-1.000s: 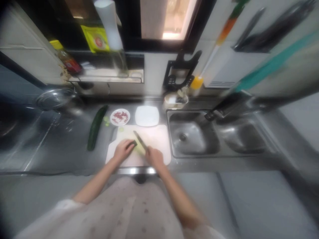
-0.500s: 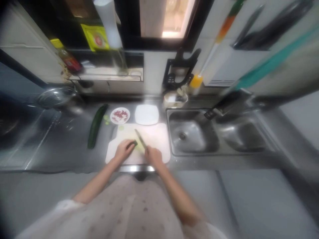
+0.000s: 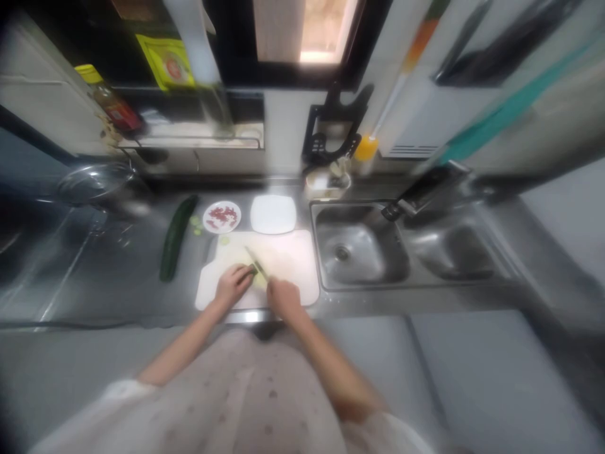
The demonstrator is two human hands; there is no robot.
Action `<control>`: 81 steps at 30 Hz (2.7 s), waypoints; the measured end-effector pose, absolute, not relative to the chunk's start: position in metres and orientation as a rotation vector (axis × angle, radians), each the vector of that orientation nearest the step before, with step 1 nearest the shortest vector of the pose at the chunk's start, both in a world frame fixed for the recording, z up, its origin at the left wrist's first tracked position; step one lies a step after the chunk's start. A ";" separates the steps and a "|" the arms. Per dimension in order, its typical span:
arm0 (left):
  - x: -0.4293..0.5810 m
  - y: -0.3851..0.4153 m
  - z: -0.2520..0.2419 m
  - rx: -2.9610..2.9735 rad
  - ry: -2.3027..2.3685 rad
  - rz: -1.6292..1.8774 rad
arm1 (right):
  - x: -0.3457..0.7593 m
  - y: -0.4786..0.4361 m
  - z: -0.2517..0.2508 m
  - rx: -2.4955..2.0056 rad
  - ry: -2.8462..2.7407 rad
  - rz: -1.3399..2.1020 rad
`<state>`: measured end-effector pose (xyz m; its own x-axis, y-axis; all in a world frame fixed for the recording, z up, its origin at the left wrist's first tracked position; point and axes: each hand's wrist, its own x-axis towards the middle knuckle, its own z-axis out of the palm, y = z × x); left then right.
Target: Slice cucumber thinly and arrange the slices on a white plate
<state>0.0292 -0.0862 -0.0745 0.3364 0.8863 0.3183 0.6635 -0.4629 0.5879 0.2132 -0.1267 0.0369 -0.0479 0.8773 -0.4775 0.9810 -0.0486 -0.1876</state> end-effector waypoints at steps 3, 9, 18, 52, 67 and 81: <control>0.029 -0.085 -0.074 2.242 1.390 0.857 | 0.211 -0.126 0.037 2.009 2.011 -0.725; 0.028 -0.083 -0.074 2.234 1.388 0.839 | 0.207 -0.125 0.034 1.995 2.033 -0.731; 0.028 -0.082 -0.076 2.262 1.369 0.841 | 0.205 -0.125 0.031 1.975 2.024 -0.736; 0.027 -0.079 -0.073 2.217 1.342 0.852 | 0.203 -0.110 0.027 1.895 2.071 -0.787; 0.027 -0.079 -0.074 2.220 1.346 0.853 | 0.206 -0.123 0.026 1.912 2.017 -0.788; 0.028 -0.080 -0.072 2.214 1.350 0.848 | 0.200 -0.112 0.016 1.918 2.080 -0.748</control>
<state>0.0280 -0.0798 -0.0721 0.3462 0.8940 0.2846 0.6443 -0.4470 0.6206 0.1996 -0.1124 0.0163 -0.1275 0.8663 -0.4830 0.9755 0.0216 -0.2188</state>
